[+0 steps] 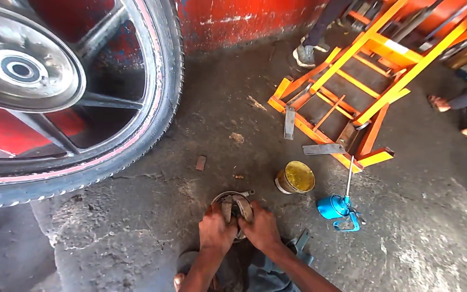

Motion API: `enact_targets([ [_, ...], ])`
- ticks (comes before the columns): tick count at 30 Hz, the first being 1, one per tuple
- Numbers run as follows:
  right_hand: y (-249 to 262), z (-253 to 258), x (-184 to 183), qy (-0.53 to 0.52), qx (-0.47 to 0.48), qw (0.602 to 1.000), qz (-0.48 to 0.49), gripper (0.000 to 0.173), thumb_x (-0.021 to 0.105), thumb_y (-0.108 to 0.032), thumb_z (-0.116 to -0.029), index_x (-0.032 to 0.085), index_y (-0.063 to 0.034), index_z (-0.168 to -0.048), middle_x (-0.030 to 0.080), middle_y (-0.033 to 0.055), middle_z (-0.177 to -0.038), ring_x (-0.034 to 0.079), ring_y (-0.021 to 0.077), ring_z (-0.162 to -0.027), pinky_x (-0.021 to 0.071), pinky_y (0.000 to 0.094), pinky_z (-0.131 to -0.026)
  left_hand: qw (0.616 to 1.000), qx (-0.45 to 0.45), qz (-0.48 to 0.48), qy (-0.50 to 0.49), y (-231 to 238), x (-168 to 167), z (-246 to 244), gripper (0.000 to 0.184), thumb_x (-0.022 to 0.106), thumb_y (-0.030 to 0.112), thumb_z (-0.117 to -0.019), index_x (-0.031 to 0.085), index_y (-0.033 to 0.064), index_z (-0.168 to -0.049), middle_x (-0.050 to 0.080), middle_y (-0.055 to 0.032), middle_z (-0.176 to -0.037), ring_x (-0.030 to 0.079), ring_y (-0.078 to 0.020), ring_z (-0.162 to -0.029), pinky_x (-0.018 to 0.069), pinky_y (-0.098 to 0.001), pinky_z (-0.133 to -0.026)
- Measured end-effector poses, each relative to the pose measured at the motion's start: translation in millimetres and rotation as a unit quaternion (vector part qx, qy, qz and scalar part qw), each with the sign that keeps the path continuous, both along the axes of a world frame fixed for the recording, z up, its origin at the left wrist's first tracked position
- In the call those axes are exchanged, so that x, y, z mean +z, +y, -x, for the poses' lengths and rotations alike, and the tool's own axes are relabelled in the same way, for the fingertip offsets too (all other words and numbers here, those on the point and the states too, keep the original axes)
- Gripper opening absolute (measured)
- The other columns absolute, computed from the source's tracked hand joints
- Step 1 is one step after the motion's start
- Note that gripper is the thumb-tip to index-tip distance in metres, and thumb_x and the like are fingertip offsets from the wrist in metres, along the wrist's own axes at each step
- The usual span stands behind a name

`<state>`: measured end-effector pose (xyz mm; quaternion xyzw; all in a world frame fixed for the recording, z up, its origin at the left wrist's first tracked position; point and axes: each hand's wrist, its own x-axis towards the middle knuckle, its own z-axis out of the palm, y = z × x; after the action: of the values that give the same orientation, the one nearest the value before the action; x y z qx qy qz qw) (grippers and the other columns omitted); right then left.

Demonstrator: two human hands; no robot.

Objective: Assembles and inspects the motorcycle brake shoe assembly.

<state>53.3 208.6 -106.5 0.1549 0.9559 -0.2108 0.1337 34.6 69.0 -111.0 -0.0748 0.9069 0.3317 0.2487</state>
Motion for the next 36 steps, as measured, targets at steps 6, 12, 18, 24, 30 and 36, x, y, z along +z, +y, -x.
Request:
enact_targets([
  [6, -7.9, 16.8, 2.3, -0.050, 0.018, 0.998, -0.037, 0.047, 0.058, -0.044, -0.0962, 0.063, -0.0049, -0.121, 0.072, 0.0155, -0.099, 0.071, 0.0325, -0.101, 0.0550, 0.0510, -0.088, 0.998, 0.056, 0.020, -0.015, 8.1, 4.6, -2.5, 0.051, 0.069, 0.042, -0.0918, 0.062, 0.0039, -0.126, 0.069, -0.0153, -0.120, 0.070, -0.0304, -0.108, 0.0559, -0.0483, -0.092],
  [12, -20.3, 21.8, 9.9, -0.085, 0.013, 0.993, -0.076, 0.048, 0.057, -0.046, -0.0965, 0.061, -0.0079, -0.126, 0.072, 0.0139, -0.103, 0.071, 0.0315, -0.104, 0.0549, 0.0503, -0.088, 0.994, 0.099, 0.020, -0.033, 10.9, 4.7, -4.9, 0.052, 0.069, 0.044, -0.0921, 0.063, 0.0051, -0.126, 0.070, -0.0143, -0.118, 0.071, -0.0288, -0.107, 0.0565, -0.0470, -0.091],
  [18, -24.1, 26.4, 14.2, -0.095, 0.018, 0.991, -0.097, 0.046, 0.058, -0.046, -0.0967, 0.061, -0.0080, -0.123, 0.072, 0.0136, -0.103, 0.070, 0.0315, -0.104, 0.0546, 0.0501, -0.087, 0.991, 0.126, 0.024, -0.029, 14.8, 2.5, -6.7, 0.049, 0.070, 0.042, -0.0917, 0.064, 0.0049, -0.123, 0.070, -0.0143, -0.116, 0.071, -0.0287, -0.104, 0.0570, -0.0470, -0.089],
  [24, -26.5, 30.3, 19.6, -0.115, 0.017, 0.988, -0.105, 0.048, 0.057, -0.047, -0.0967, 0.061, -0.0084, -0.124, 0.072, 0.0139, -0.104, 0.070, 0.0317, -0.106, 0.0542, 0.0510, -0.087, 0.992, 0.123, 0.031, -0.020, 16.3, 4.9, -8.5, 0.053, 0.068, 0.041, -0.0936, 0.061, 0.0065, -0.134, 0.070, -0.0154, -0.120, 0.072, -0.0308, -0.105, 0.0574, -0.0477, -0.089],
  [30, -25.9, 32.1, 20.8, -0.114, 0.042, 0.985, -0.125, 0.048, 0.057, -0.047, -0.0967, 0.061, -0.0091, -0.126, 0.072, 0.0140, -0.104, 0.070, 0.0326, -0.104, 0.0544, 0.0519, -0.084, 0.991, 0.127, 0.034, 0.000, 20.2, 0.9, -14.3, 0.062, 0.065, 0.041, -0.0956, 0.054, 0.0092, -0.148, 0.069, -0.0184, -0.124, 0.071, -0.0332, -0.105, 0.0575, -0.0487, -0.089],
  [36, -28.0, 29.3, 19.4, -0.114, 0.085, 0.981, -0.133, 0.051, 0.057, -0.045, -0.0961, 0.058, -0.0075, -0.131, 0.071, 0.0150, -0.108, 0.070, 0.0334, -0.105, 0.0545, 0.0531, -0.086, 0.994, 0.077, 0.033, 0.069, 18.9, -18.3, -24.3, 0.054, 0.053, 0.037, -0.1033, 0.051, 0.0151, -0.153, 0.068, -0.0221, -0.123, 0.074, -0.0338, -0.092, 0.0604, -0.0478, -0.081],
])
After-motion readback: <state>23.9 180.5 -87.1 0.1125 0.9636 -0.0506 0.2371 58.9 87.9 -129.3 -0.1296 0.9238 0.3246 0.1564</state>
